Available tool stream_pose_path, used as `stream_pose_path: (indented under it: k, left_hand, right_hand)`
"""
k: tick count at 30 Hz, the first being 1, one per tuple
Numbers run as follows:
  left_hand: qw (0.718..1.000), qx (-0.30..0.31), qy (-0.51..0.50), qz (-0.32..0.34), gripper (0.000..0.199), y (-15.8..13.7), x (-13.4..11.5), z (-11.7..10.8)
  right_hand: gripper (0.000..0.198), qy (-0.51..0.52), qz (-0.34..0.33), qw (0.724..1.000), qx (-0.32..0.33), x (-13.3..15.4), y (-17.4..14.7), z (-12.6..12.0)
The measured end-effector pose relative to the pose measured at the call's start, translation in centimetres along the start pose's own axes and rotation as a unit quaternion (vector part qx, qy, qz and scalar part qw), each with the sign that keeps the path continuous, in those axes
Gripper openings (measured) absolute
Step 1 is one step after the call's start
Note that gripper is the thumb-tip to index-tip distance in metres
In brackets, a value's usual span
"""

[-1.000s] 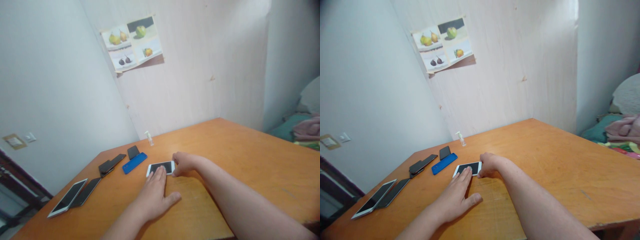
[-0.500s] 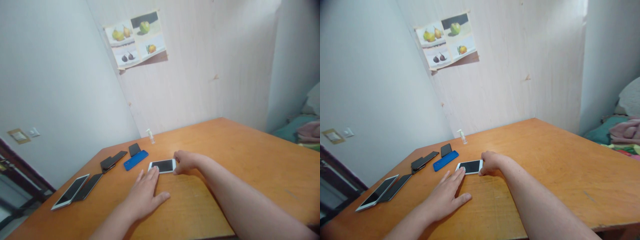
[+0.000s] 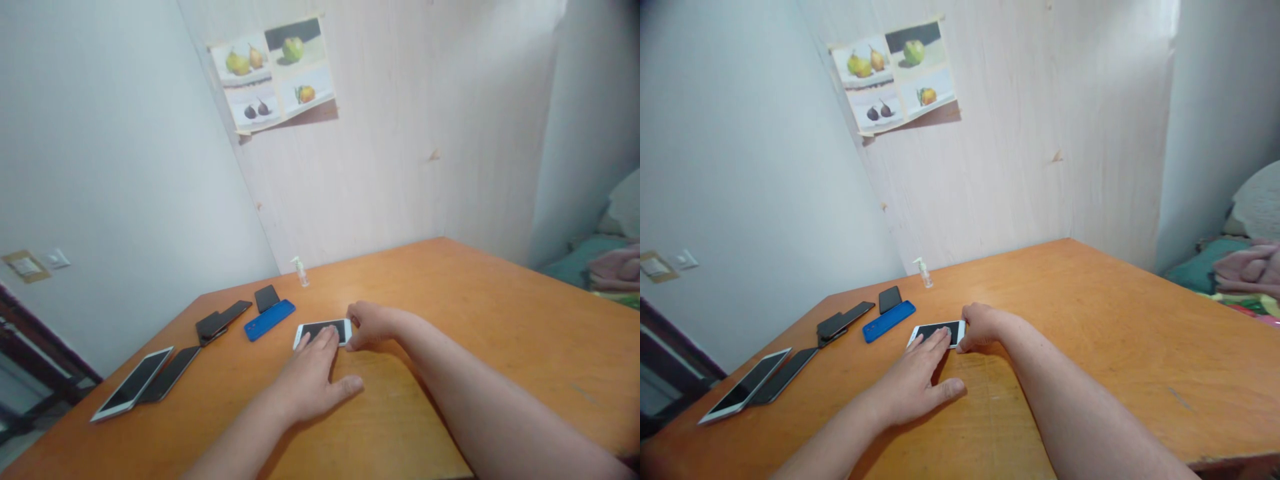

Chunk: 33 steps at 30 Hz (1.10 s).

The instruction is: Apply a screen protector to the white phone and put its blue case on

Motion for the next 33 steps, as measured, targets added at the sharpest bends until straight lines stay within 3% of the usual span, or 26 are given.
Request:
stream_pose_path:
  k: [2, 7, 9, 16, 23, 27, 33]
  left_hand:
    - [1.000, -0.010, -0.006, 0.020, 0.074, 0.6, -0.4, -0.5]
    - [0.998, -0.044, -0.003, 0.045, 0.021, 1.8, 0.3, -1.6]
    - [0.997, -0.064, 0.005, 0.041, 0.012, 2.1, 0.9, -1.5]
    - [0.989, -0.136, -0.045, 0.047, 0.018, 2.2, 2.6, -0.5]
    - [0.985, -0.143, -0.088, 0.045, 0.010, 2.2, 3.0, -0.7]
    - [0.982, -0.153, -0.093, 0.063, 0.016, 2.1, 3.2, -0.5]
    - [0.975, -0.170, -0.124, 0.070, 0.020, 2.4, 3.8, 0.0]
  right_hand:
    - [0.058, 0.001, 0.003, 1.000, -0.001, -0.1, 0.0, 0.1]
    - [0.060, 0.010, 0.003, 1.000, -0.001, -0.2, 0.0, 0.2]
    - [0.060, 0.009, 0.006, 1.000, -0.002, -0.2, 0.0, 0.2]
    - [0.057, 0.003, 0.012, 1.000, -0.013, -0.1, -0.3, 0.2]
    - [0.045, 0.011, -0.013, 1.000, -0.017, -0.4, -0.5, 0.3]
    - [0.042, 0.041, -0.030, 0.999, -0.017, -0.5, -0.9, 0.5]
    - [0.047, 0.061, -0.032, 0.995, -0.075, 0.1, -1.0, 0.4]
Point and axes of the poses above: each hand's wrist, its own y-axis towards the middle knuckle, its own z-axis out of the palm, x = y × z, the point moved 4 cm from there along y, towards the middle knuckle, and after that the axes turned 2 degrees about -y, right-handed, at the moved point
